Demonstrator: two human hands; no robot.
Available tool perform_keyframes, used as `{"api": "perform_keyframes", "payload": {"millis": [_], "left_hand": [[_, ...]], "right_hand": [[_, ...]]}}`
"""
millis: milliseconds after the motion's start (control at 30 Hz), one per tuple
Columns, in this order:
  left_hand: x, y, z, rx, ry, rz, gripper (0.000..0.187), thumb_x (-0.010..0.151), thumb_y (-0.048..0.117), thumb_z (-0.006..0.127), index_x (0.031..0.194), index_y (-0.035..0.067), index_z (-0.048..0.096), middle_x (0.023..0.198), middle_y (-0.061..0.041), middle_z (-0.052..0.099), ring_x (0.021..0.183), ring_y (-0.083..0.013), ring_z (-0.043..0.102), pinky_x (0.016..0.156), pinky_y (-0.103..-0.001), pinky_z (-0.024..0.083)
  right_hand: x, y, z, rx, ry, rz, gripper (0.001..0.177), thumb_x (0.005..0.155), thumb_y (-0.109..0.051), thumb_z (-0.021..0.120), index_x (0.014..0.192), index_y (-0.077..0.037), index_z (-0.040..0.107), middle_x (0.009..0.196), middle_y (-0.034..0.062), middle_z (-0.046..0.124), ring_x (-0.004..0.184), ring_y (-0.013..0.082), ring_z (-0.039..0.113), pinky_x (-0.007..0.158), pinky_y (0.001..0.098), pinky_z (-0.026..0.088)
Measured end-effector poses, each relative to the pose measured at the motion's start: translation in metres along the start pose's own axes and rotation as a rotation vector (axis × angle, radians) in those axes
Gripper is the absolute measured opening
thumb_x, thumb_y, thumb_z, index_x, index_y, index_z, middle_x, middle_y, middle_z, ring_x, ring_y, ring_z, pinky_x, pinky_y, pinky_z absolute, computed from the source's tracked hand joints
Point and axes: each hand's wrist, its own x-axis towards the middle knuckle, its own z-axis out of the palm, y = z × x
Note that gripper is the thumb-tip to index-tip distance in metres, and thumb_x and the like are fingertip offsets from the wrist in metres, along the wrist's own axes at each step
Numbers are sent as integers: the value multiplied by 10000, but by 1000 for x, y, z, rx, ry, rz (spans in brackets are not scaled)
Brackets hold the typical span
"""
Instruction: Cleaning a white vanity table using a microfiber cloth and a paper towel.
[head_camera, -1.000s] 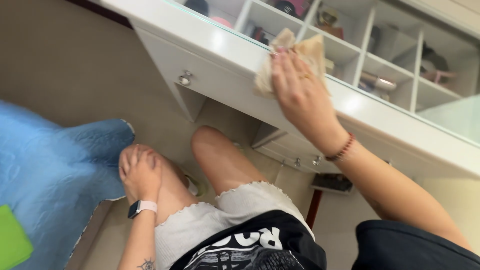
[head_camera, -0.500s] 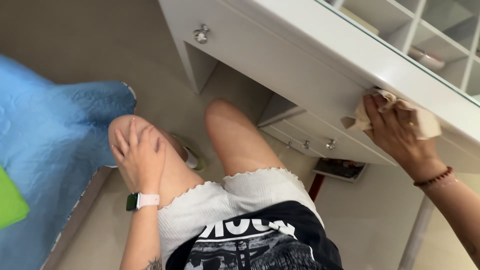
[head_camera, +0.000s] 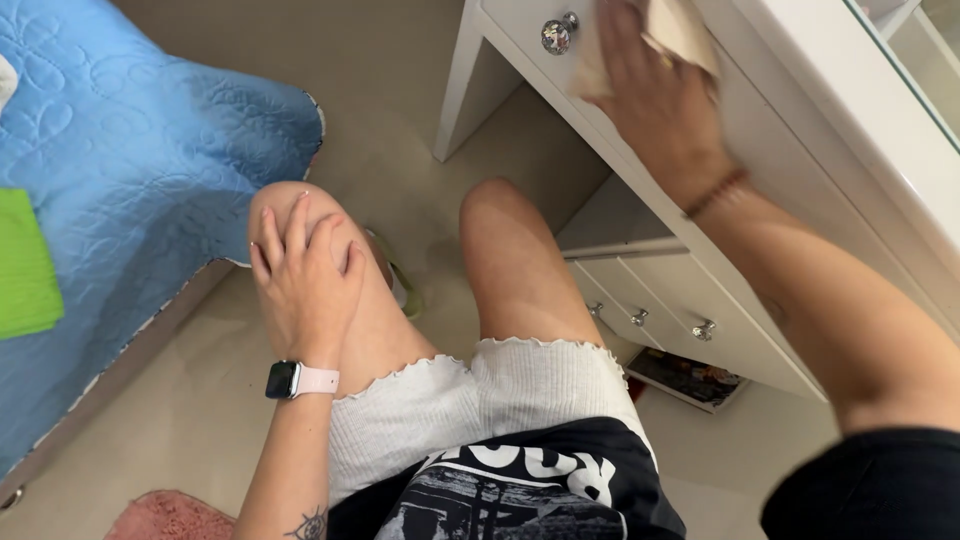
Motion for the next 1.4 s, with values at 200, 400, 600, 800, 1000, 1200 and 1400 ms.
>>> {"api": "perform_keyframes", "payload": {"millis": [200, 400, 600, 800, 1000, 1200, 1400], "left_hand": [[-3, 7, 27, 108, 86, 44, 346, 942, 334, 694, 1248, 178, 727, 1568, -50, 514, 1471, -408, 381, 1147, -627, 338], [-3, 14, 34, 201, 97, 36, 321, 920, 307, 670, 1200, 163, 728, 1579, -98, 512, 1461, -444, 366, 1121, -669, 291], [-43, 25, 22, 605, -179, 652, 365, 923, 300, 532, 1164, 101, 719, 1318, -103, 664, 1384, -350, 465, 1140, -668, 239], [-39, 52, -8, 674, -666, 918, 416, 837, 385, 707, 1078, 48, 753, 1084, -123, 712, 1124, -335, 628, 1127, -603, 326], [-43, 42, 22, 609, -586, 975, 397, 817, 404, 743, 975, 41, 770, 977, -124, 729, 1011, -321, 664, 1053, -553, 424], [-45, 28, 48, 401, -473, 943, 174, 855, 290, 723, 848, 116, 725, 829, -60, 720, 879, -247, 682, 966, -461, 469], [-33, 33, 37, 253, -495, 922, 84, 821, 211, 677, 830, 128, 685, 736, -35, 716, 814, -208, 698, 787, -351, 472]], "right_hand": [[19, -19, 33, 81, -20, -23, 767, 1161, -651, 457, 1602, -34, 343, 1363, 2, 538, 1078, 120, 570, 860, 291, 458], [-81, 13, -8, 99, -149, -54, 907, 987, -632, 545, 1672, -76, 337, 1458, 71, 556, 1247, 144, 621, 951, 284, 572], [-193, 52, -66, -30, -383, -83, 738, 911, -651, 566, 1481, -184, 525, 1385, -39, 590, 1312, 101, 622, 644, 298, 604], [-380, 55, 41, 333, -235, 159, 683, 1181, -537, 570, 1479, 69, 469, 1470, 176, 528, 1330, 260, 546, 1109, 286, 511], [-329, 57, 47, 126, -185, 59, 744, 1146, -568, 560, 1495, 87, 512, 1525, 231, 522, 1364, 306, 537, 1154, 323, 463], [-186, 58, -21, 1, -115, -52, 799, 1094, -681, 511, 1464, 26, 552, 1473, 163, 552, 1386, 341, 496, 1157, 401, 436], [-129, 42, -8, -151, -109, -118, 800, 1125, -710, 413, 1525, -23, 499, 1555, 90, 472, 1433, 330, 403, 1145, 417, 421]]}}
